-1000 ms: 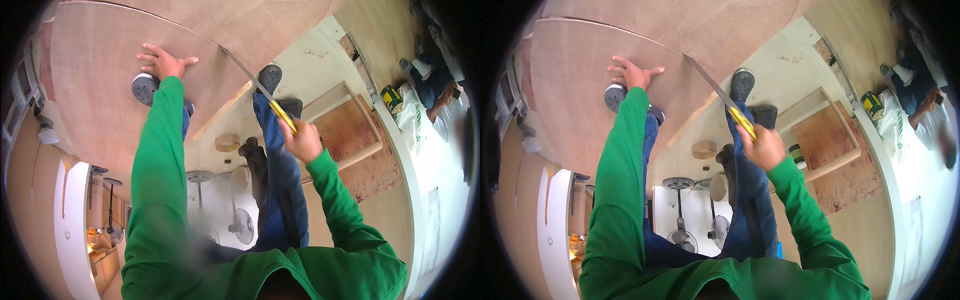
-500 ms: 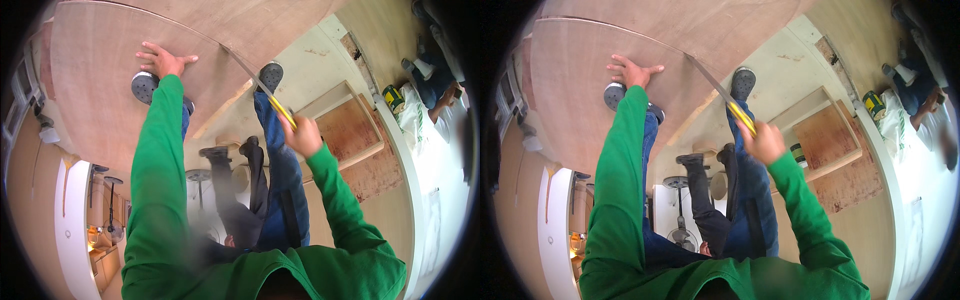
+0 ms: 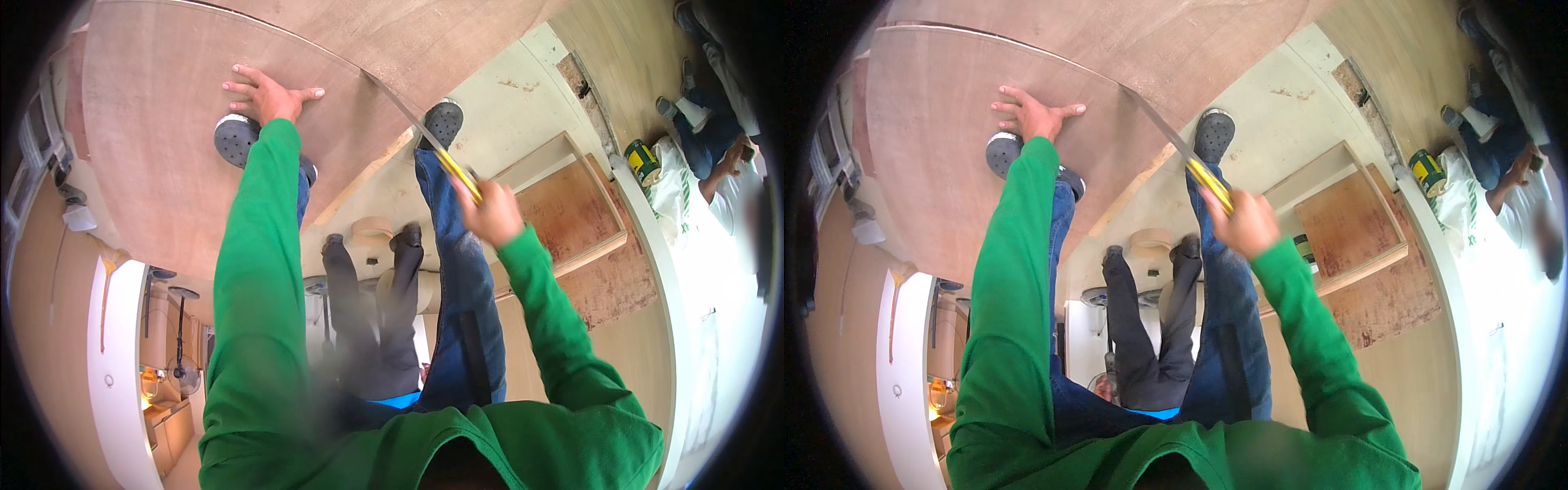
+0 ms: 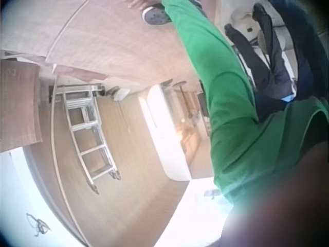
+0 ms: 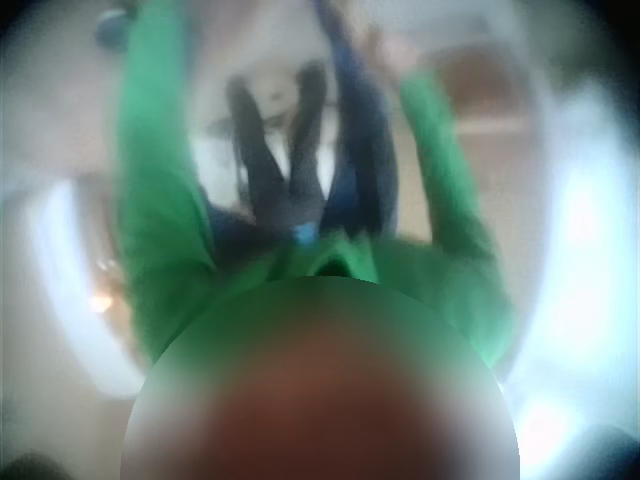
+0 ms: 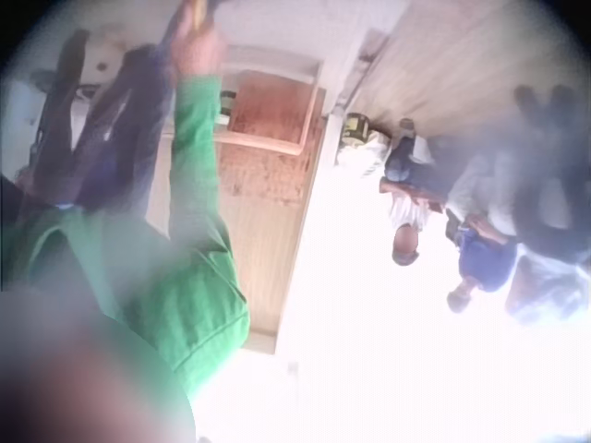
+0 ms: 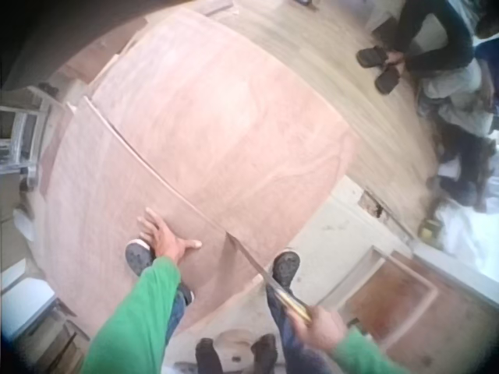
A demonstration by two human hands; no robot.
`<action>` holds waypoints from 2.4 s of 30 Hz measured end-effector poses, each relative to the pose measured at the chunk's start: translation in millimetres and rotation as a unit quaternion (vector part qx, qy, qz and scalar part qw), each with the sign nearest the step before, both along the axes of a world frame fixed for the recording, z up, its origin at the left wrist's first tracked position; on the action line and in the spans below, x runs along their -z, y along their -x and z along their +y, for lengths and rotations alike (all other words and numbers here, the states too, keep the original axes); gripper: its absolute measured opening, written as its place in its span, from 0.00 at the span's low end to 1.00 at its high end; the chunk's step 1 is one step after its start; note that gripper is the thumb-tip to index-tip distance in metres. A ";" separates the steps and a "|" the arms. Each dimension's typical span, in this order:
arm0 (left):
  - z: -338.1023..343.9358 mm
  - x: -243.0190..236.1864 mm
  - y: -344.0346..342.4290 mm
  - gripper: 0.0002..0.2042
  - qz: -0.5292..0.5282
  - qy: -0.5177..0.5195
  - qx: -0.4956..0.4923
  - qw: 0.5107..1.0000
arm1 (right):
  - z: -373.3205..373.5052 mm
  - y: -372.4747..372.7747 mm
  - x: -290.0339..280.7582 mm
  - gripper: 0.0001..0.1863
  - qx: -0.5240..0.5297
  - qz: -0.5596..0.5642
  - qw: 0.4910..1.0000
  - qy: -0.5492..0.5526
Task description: The person uses a utility knife to cut a large sheet of laminate flooring on the floor. They score the material along a straight line, reposition the sheet, and continue cutting to separate a section.
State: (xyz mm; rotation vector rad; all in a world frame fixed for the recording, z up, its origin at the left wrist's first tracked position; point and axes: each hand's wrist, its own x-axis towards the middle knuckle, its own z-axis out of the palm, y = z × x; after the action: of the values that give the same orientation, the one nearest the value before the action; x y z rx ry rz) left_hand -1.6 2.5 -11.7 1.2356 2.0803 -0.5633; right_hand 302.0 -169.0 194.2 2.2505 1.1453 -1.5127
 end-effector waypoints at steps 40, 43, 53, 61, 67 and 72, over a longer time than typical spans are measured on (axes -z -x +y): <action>-0.2 -2.8 0.2 0.88 0.002 0.007 0.010 1.000 | -36.1 -14.7 -11.2 0.34 -0.034 -0.028 0.999 -0.005; -0.4 -0.6 0.9 0.88 0.010 0.003 0.013 1.000 | -32.7 -17.8 -14.6 0.35 -0.018 -0.023 1.000 -0.004; 0.8 -3.4 -2.0 0.88 0.013 0.010 0.010 1.000 | -38.3 -4.9 25.4 0.34 -0.022 -0.033 0.999 0.009; -2.9 -2.3 -1.7 0.87 -0.005 -0.002 -0.017 1.000 | 8.6 17.2 61.8 0.34 -0.018 -0.049 0.998 0.025; 1.2 -5.8 -3.8 0.86 0.005 0.001 0.000 1.000 | -17.4 15.3 51.0 0.30 -0.026 -0.044 0.999 -0.016; 0.8 -7.9 -1.3 0.87 -0.001 -0.016 0.013 1.000 | -46.3 -22.4 -27.6 0.29 -0.053 -0.040 0.997 0.049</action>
State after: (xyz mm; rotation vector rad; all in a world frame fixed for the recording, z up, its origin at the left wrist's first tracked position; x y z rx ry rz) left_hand -0.3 3.3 -3.8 1.2830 2.0813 -0.5409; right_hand 324.5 -215.2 221.8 2.1294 1.1232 -1.3932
